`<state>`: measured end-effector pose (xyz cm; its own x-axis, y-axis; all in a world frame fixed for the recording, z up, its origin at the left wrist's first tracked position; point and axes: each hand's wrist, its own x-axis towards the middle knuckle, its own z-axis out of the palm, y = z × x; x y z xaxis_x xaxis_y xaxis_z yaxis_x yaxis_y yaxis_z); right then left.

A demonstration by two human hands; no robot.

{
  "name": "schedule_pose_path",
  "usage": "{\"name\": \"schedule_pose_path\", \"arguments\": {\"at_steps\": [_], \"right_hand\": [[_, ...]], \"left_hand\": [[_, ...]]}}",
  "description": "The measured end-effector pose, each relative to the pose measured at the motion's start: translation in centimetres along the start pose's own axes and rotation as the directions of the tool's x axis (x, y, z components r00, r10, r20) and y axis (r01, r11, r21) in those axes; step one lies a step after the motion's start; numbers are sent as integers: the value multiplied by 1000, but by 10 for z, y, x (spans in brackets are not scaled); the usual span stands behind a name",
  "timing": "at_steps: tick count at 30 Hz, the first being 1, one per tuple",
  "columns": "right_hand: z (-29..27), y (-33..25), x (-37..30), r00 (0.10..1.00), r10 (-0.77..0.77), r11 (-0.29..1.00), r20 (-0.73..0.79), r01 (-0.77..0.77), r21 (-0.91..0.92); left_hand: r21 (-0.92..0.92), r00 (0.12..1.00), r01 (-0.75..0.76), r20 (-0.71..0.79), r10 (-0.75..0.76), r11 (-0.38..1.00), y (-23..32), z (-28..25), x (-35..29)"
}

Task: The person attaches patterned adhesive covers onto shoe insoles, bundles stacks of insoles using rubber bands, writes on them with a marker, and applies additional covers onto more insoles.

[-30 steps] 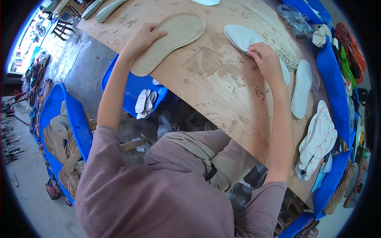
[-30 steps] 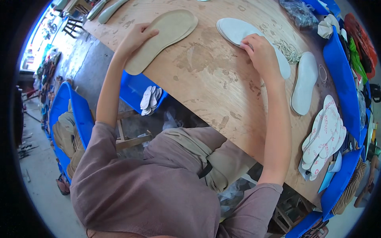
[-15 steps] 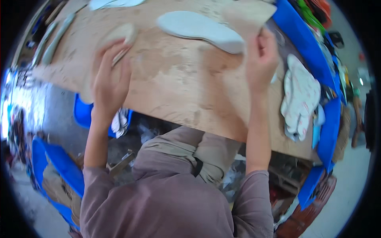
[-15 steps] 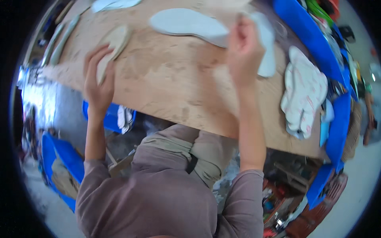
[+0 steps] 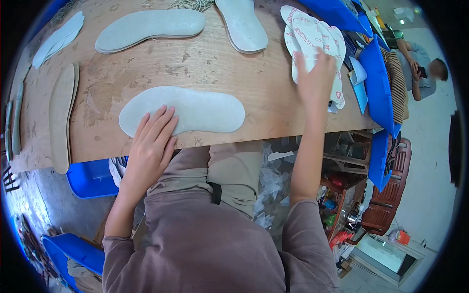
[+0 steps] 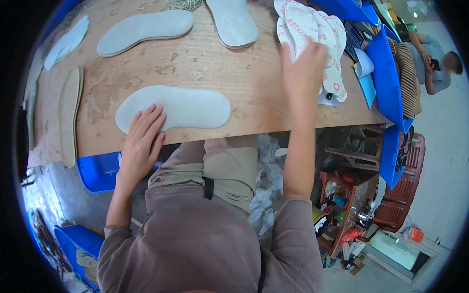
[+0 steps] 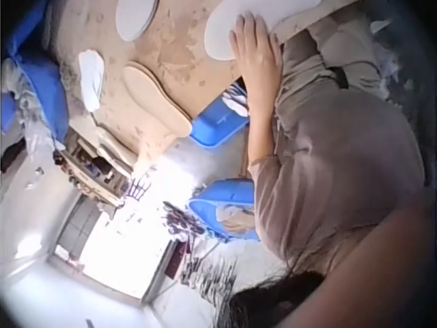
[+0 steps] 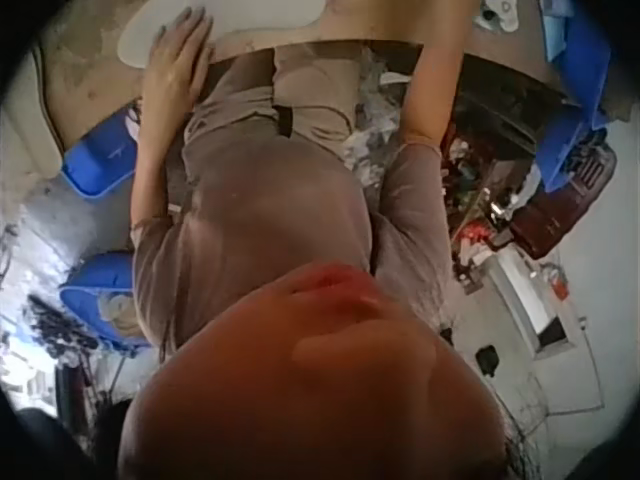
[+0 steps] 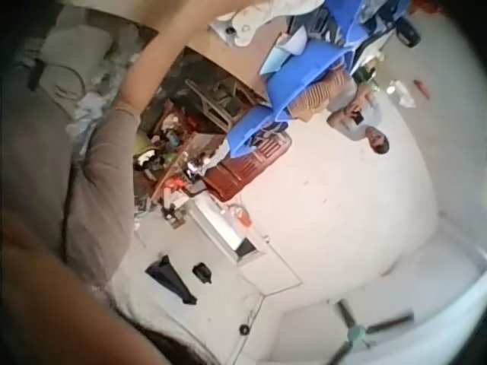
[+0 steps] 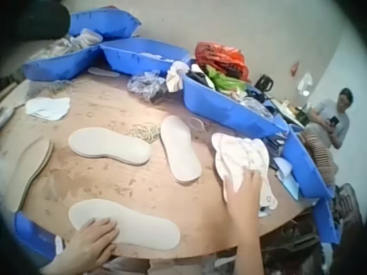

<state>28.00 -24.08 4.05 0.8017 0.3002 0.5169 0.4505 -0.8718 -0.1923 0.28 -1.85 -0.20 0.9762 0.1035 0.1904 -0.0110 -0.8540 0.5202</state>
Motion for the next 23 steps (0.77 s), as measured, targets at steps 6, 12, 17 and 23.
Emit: {"name": "schedule_pose_path", "arguments": {"at_steps": [6,12,17,23], "right_hand": [[35,51,10,1000,18,970,23,-12,-242],[41,41,1,984,-81,988,-159,58,-144],[18,23,-12,972,-42,957,-230,105,270],[-52,-11,-48,582,-693,665,425,289,689]], "left_hand": [[79,999,29,-35,-26,996,14,13,2],[44,998,61,-36,-59,997,18,15,1],[-92,992,97,-78,-104,991,9,11,0],[-871,939,275,152,-308,407,18,-33,13]]}}
